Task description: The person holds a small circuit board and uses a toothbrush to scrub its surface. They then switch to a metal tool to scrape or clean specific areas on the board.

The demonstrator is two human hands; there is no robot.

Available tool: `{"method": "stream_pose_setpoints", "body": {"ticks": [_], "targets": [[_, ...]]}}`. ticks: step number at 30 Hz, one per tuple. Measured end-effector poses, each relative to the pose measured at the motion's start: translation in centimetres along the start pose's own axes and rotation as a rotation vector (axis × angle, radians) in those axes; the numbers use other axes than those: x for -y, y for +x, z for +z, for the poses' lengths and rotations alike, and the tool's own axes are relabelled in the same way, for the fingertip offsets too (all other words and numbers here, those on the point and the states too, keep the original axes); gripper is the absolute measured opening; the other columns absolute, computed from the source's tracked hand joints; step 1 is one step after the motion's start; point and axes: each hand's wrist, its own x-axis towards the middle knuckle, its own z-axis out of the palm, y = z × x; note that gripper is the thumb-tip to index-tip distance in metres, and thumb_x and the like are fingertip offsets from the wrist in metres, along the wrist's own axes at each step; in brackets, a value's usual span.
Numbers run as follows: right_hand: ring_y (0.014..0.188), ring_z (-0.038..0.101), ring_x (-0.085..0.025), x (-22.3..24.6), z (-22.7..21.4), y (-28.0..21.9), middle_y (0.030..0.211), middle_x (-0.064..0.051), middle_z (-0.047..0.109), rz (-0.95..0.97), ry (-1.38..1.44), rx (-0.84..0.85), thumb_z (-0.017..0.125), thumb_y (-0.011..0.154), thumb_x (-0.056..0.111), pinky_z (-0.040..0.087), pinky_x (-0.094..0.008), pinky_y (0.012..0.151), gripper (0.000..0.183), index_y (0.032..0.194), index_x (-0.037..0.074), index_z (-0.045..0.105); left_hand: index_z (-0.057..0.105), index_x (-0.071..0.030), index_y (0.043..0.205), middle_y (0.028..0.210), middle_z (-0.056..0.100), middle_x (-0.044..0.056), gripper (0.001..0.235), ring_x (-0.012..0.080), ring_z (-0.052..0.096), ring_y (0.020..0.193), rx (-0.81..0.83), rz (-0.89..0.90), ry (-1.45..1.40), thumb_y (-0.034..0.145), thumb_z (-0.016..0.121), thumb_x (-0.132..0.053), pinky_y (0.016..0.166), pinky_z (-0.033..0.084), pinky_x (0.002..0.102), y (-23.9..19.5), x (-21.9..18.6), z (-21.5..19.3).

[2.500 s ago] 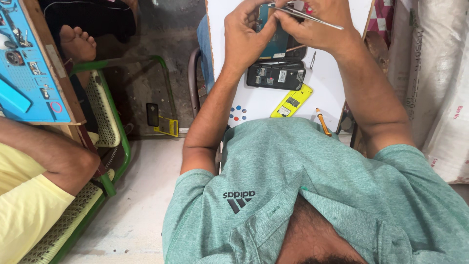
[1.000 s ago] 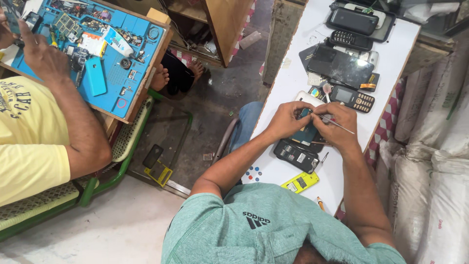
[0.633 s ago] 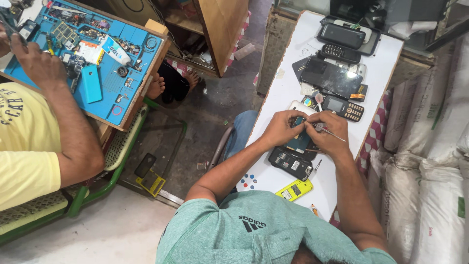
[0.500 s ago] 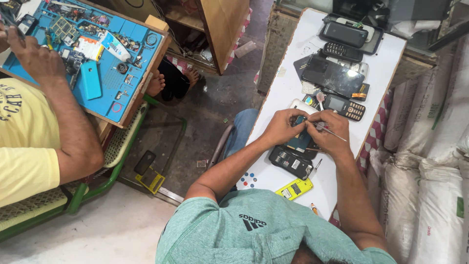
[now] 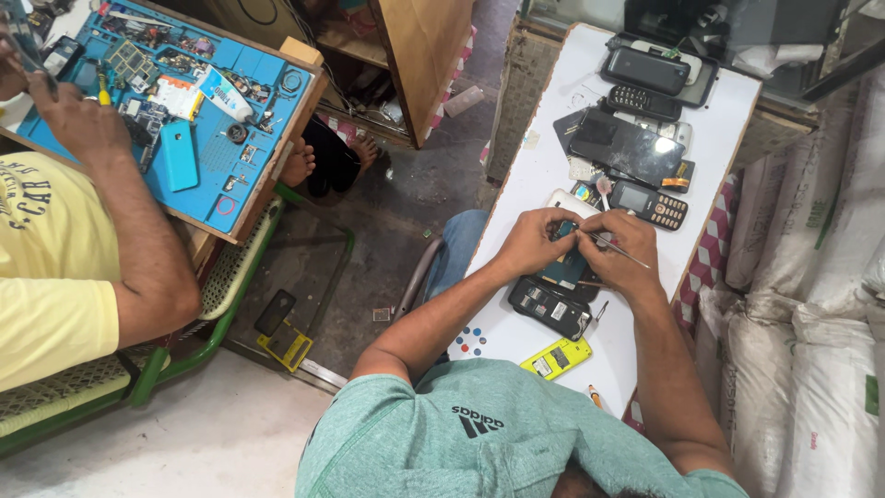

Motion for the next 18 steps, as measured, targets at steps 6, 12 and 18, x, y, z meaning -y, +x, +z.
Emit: {"method": "stream_pose_setpoints", "body": {"ticks": [6, 12, 18], "targets": [[0.082, 0.071, -0.023, 0.38, -0.01, -0.02, 0.092, -0.011, 0.074, -0.026, -0.001, -0.013, 0.079, 0.080, 0.003, 0.057, -0.033, 0.076, 0.013, 0.089, 0.000, 0.070, 0.076, -0.005, 0.115, 0.070, 0.069, 0.002, 0.029, 0.0060, 0.059, 0.061, 0.005, -0.007, 0.035, 0.087, 0.075, -0.014, 0.055, 0.048, 0.025, -0.23, -0.61, -0.34], [0.082, 0.073, -0.022, 0.64, -0.01, -0.03, 0.093, -0.012, 0.074, 0.031, 0.010, 0.000, 0.079, 0.081, 0.004, 0.057, -0.032, 0.074, 0.014, 0.091, -0.001, 0.070, 0.076, -0.005, 0.114, 0.071, 0.069, 0.003, 0.029, 0.0066, 0.059, 0.061, -0.009, 0.000, 0.029, 0.086, 0.076, -0.015, 0.056, 0.049, 0.026, -0.29, -0.65, -0.34], [0.082, 0.073, -0.023, 0.76, -0.04, 0.02, 0.092, -0.012, 0.074, 0.006, -0.028, -0.002, 0.079, 0.081, 0.003, 0.057, -0.032, 0.074, 0.014, 0.091, -0.001, 0.070, 0.076, -0.006, 0.114, 0.070, 0.069, 0.003, 0.030, 0.0065, 0.059, 0.060, -0.012, -0.007, 0.032, 0.085, 0.076, -0.015, 0.055, 0.048, 0.026, -0.30, -0.63, -0.30]]}}
